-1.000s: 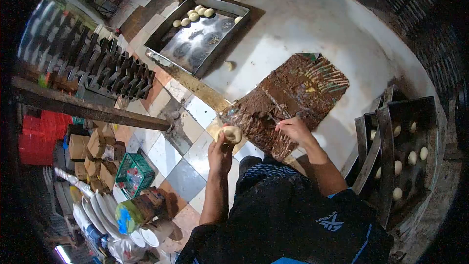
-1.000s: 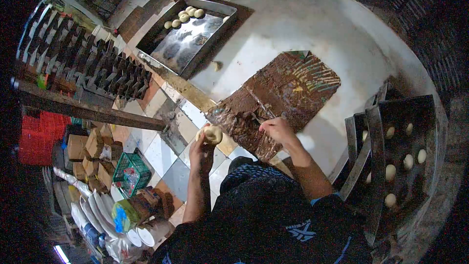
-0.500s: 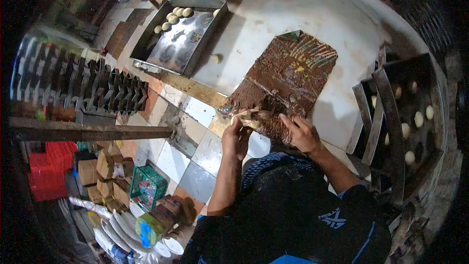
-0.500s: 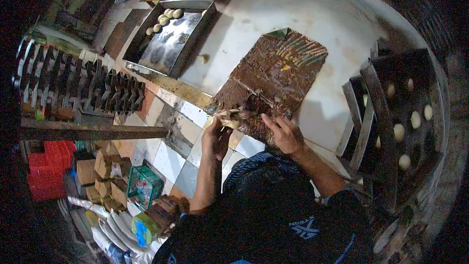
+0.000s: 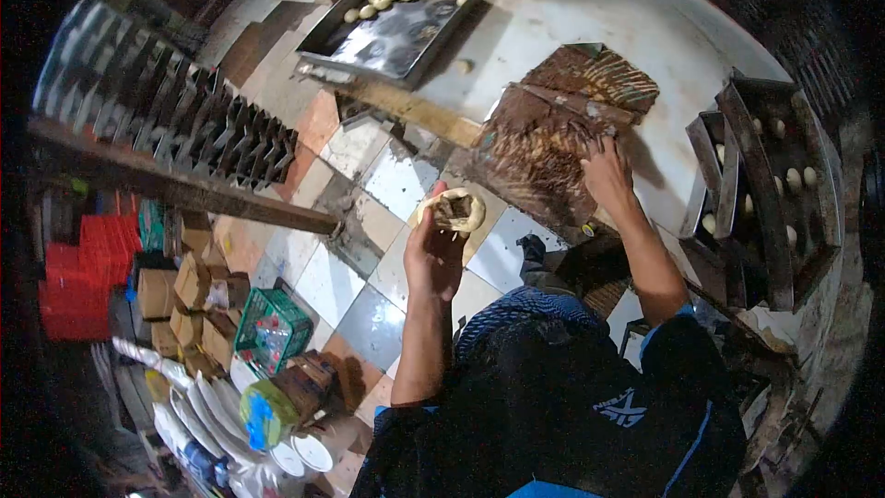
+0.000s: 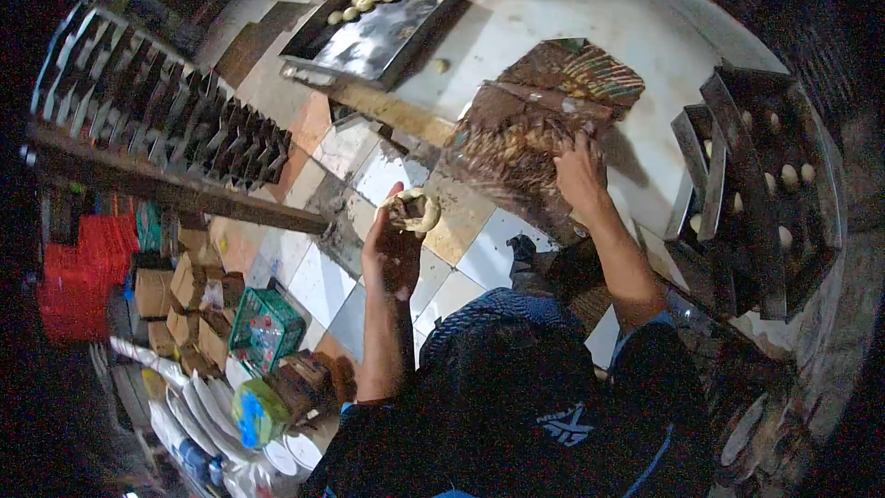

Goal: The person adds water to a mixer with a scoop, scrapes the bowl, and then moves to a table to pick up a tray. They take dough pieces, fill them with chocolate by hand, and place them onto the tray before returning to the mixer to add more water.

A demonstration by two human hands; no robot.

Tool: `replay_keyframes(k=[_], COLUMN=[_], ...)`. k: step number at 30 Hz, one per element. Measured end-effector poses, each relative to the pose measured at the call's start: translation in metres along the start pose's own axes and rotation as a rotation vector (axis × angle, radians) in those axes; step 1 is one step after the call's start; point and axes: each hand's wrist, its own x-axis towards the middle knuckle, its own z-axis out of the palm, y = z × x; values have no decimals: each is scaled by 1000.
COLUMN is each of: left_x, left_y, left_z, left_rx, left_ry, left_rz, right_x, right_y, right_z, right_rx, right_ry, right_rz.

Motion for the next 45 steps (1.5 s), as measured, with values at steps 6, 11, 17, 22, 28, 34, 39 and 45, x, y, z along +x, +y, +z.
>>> replay_keyframes(k=[6,11,17,22,28,34,39,45], left_x=[-60,-113,-144,-136,-116,-99,-67,-57], left_y=[5,4,32,29,-3,-46,-102,-151], left_z=[-17,-18,-23,-21,23,101,151,248], left_rx=[-81,1162,203,638,1197,907,454,510], left_ry=[-189,-75,-184,-280,-330,-509,-847,-770], left_rz=[71,753,391,724,1104,746,435,863], right_x=[-114,-149,-161,-163,-179,-175,-158,-159], right_y=[-170,-239,-243,-213,-176,-100,-18,49], right_z=[-89,-138,-166,-191,-203,-224,-260,-275], right_rx=[1513,805,729,1211,1071,756,1175,950], right_ry=[-445,150,346,-246,155,432,221,631], right_rz=[-215,-473,-730,-294,-394,-343,-69,-340])
